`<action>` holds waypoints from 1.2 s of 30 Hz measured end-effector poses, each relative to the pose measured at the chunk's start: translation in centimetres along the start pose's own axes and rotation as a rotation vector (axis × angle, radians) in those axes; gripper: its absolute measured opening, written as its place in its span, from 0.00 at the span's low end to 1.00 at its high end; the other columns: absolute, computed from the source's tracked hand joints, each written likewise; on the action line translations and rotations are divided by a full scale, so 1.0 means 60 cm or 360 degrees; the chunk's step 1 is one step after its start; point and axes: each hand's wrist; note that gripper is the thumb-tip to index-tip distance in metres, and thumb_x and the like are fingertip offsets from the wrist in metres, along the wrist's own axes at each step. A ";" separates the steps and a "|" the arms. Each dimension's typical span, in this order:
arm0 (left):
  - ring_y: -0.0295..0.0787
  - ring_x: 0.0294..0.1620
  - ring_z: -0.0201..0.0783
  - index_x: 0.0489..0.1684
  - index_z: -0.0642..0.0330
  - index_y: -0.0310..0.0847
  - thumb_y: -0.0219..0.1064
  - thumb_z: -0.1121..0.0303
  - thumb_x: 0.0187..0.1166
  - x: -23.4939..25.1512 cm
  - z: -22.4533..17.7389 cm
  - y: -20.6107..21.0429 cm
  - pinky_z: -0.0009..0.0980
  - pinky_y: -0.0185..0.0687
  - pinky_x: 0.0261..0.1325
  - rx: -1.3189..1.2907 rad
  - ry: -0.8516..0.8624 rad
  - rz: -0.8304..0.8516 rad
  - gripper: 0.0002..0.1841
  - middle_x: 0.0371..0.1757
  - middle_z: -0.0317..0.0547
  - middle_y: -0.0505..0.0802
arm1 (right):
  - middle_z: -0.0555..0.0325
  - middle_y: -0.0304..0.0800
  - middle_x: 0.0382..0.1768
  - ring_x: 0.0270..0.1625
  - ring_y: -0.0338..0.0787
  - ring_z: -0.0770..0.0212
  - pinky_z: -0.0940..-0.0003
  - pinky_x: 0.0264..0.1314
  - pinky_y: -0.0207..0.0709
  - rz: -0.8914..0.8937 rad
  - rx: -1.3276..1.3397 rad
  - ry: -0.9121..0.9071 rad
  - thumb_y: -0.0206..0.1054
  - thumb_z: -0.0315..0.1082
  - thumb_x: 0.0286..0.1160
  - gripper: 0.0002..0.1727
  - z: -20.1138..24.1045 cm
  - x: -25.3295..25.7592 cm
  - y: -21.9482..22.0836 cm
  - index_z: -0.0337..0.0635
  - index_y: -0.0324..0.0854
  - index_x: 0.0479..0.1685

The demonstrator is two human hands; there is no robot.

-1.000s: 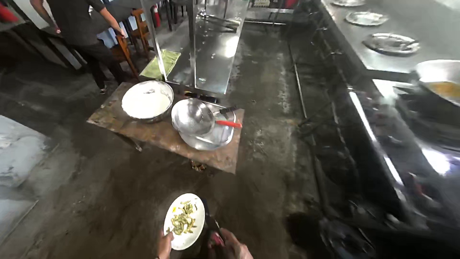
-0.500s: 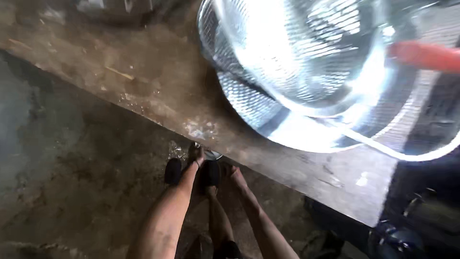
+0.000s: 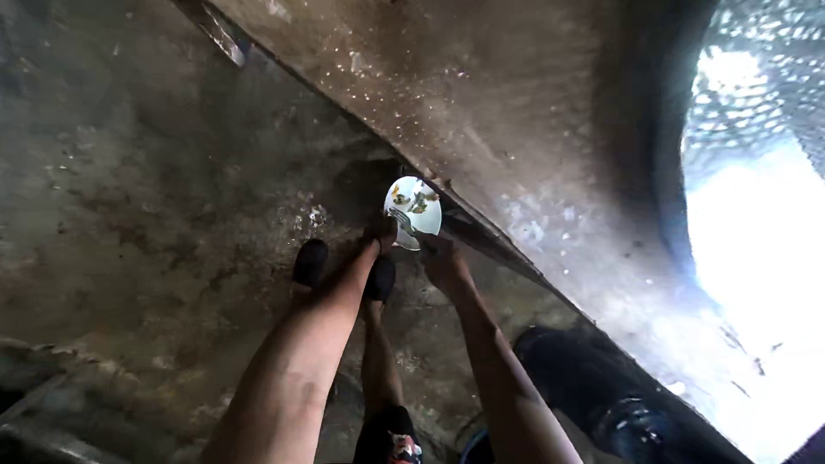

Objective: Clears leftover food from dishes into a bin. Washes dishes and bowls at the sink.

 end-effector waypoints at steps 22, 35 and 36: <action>0.90 0.54 0.53 0.78 0.59 0.72 0.56 0.74 0.84 0.012 0.052 -0.031 0.52 0.91 0.50 -0.0593 -0.0132 -0.0014 0.22 0.62 0.62 0.87 | 0.26 0.81 0.71 0.75 0.81 0.29 0.33 0.77 0.70 -0.0045 -0.0407 0.0444 0.47 0.28 0.93 0.25 0.007 0.052 -0.002 0.35 0.68 0.85; 0.85 0.60 0.50 0.78 0.65 0.70 0.53 0.79 0.84 -0.085 -0.044 -0.090 0.47 0.81 0.62 -0.0437 -0.0158 0.0012 0.22 0.65 0.64 0.84 | 0.28 0.83 0.69 0.73 0.83 0.30 0.34 0.76 0.71 -0.0190 -0.0332 0.0320 0.46 0.30 0.94 0.24 0.010 0.053 0.000 0.36 0.70 0.84; 0.85 0.58 0.48 0.79 0.64 0.69 0.52 0.79 0.85 -0.084 -0.047 -0.093 0.45 0.83 0.59 -0.0443 -0.0189 0.0026 0.22 0.65 0.62 0.84 | 0.28 0.82 0.69 0.73 0.82 0.30 0.32 0.75 0.70 -0.0163 -0.0335 0.0368 0.47 0.30 0.93 0.24 0.005 0.062 -0.006 0.36 0.70 0.83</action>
Point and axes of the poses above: each hand's wrist, its own x-axis towards the middle knuckle, its own y-axis out of the palm, z = x × y
